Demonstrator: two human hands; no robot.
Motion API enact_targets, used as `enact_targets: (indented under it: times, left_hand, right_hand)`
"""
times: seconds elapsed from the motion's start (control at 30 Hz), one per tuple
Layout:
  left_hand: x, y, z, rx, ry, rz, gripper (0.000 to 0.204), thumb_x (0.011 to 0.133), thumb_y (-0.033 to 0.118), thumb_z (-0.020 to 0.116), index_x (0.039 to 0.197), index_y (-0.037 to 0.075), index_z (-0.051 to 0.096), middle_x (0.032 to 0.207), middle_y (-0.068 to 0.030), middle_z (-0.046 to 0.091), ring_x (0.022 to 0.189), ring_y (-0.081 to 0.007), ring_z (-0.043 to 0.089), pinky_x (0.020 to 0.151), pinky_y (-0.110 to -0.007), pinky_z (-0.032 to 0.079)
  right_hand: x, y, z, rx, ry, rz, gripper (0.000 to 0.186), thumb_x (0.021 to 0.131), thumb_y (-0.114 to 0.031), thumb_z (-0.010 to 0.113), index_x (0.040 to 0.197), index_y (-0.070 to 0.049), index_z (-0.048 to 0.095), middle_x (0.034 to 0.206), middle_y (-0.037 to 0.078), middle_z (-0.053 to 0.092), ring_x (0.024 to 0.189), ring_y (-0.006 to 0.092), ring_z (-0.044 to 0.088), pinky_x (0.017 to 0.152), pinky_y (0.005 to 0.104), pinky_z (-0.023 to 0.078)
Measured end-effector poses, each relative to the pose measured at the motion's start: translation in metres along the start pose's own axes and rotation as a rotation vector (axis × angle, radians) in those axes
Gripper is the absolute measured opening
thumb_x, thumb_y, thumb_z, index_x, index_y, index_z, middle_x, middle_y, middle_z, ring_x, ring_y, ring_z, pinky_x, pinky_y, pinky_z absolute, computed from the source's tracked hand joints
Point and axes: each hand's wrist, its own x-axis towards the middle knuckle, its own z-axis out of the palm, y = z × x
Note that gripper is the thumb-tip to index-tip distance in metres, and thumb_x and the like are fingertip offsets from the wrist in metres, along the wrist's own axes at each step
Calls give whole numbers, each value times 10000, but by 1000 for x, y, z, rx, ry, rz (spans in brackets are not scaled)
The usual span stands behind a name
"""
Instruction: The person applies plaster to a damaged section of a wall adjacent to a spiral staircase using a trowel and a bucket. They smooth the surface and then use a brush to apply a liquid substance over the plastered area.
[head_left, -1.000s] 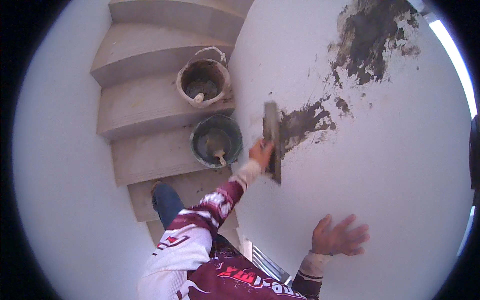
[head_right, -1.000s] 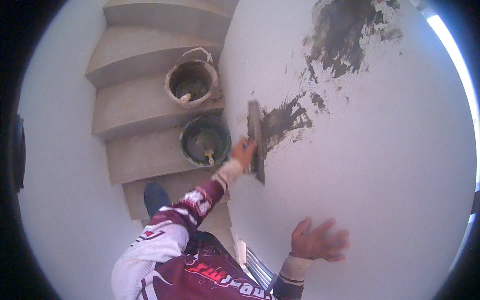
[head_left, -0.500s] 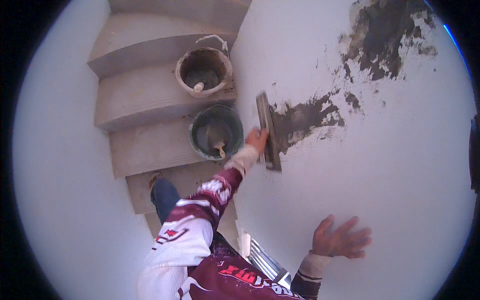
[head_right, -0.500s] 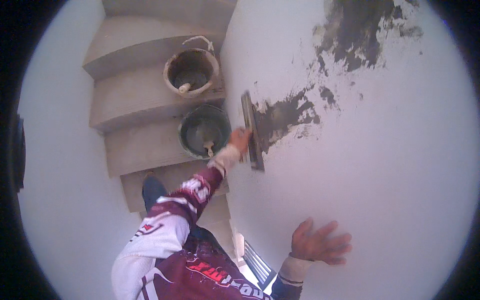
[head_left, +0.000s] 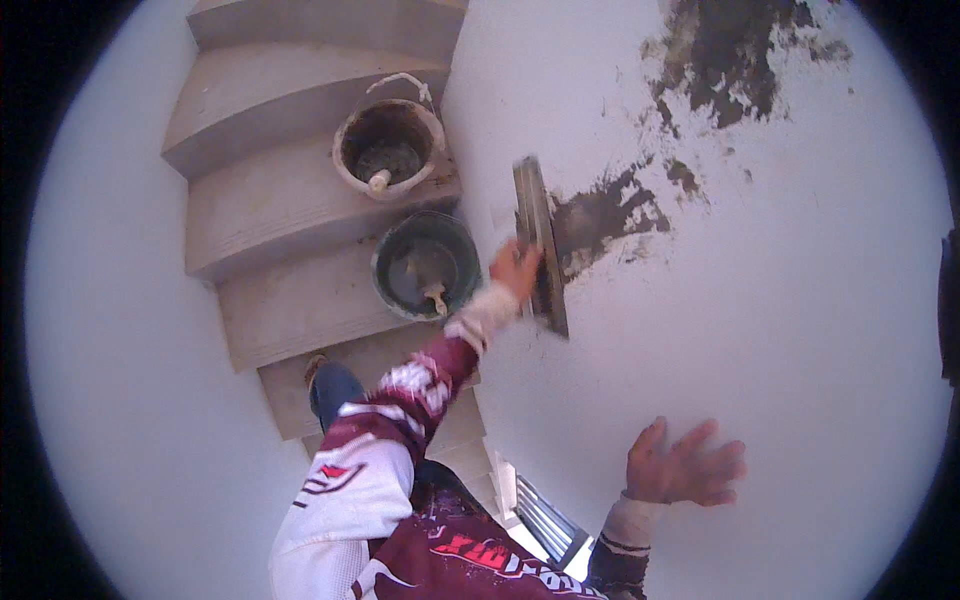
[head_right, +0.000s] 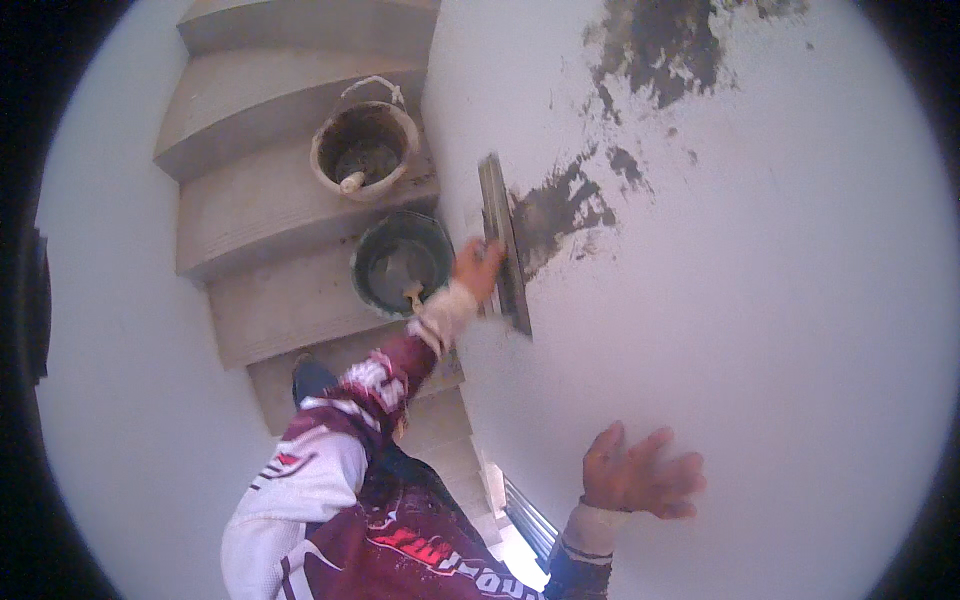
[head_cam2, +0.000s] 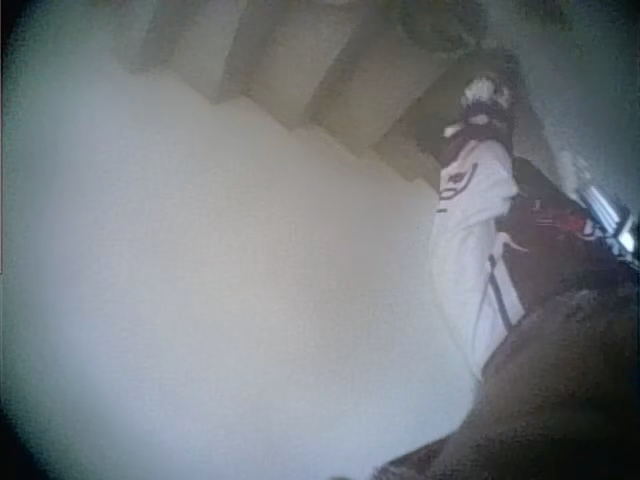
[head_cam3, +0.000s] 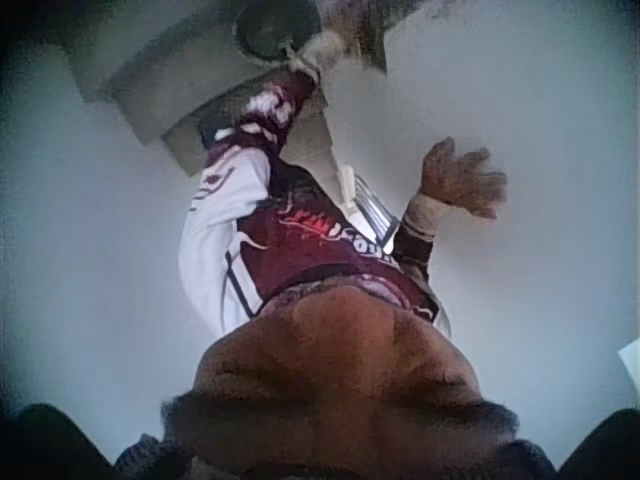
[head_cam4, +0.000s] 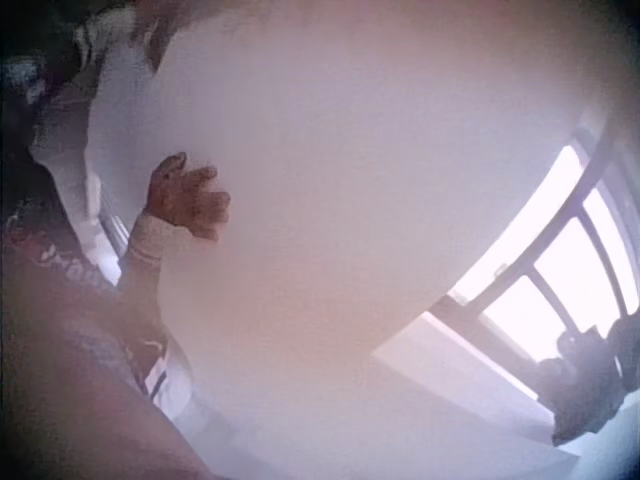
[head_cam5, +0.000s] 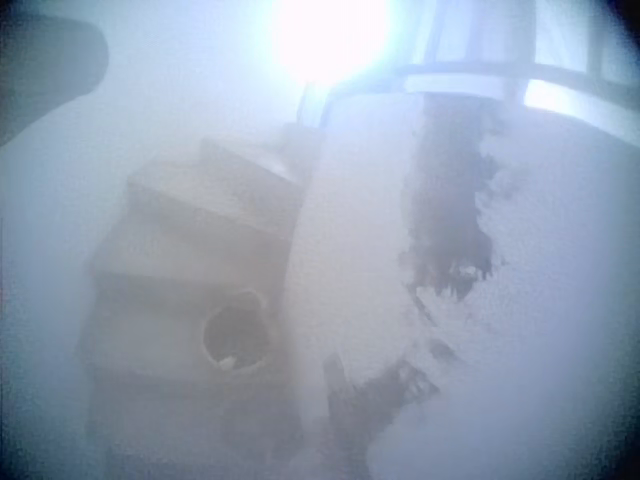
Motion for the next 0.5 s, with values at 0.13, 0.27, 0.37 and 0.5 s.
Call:
enact_targets:
  times: [0.13, 0.27, 0.37, 0.5]
  left_hand:
    - [10, 101, -24, -27, -147, 191, 511, 864, 403, 645, 1165, -2, 570, 1103, -276, 631, 1038, -403, 626, 899, -438, 483]
    - [-97, -6, 13, 159, -118, 481, 482, 882, 407, 623, 1206, 60, 541, 1044, -235, 660, 978, -415, 632, 841, -459, 502]
    - [-88, -30, 10, 224, -257, 269, 510, 885, 416, 623, 1248, 68, 534, 1089, -222, 653, 1006, -388, 629, 861, -439, 503]
    - [7, 59, -14, 218, -75, 524, 465, 899, 392, 622, 1217, 57, 569, 1051, -192, 673, 952, -379, 650, 847, -425, 515]
  right_hand:
    - [5, 2, 6, 8, 14, 10, 781, 865, -544, 509, 1501, -152, 281, 1553, 273, 124, 1436, 487, -5, 1075, 663, -89]
    - [10, -4, -2, 49, 26, 6, 775, 858, -530, 522, 1491, -142, 299, 1541, 277, 158, 1432, 493, 8, 1071, 672, -80]
    - [8, 3, 4, 38, 25, -5, 778, 855, -528, 526, 1489, -138, 300, 1536, 278, 170, 1430, 496, 8, 1066, 681, -75]
    - [5, 2, 7, -5, 11, -23, 806, 854, -539, 513, 1505, -141, 254, 1550, 272, 127, 1432, 493, -11, 1066, 679, -79]
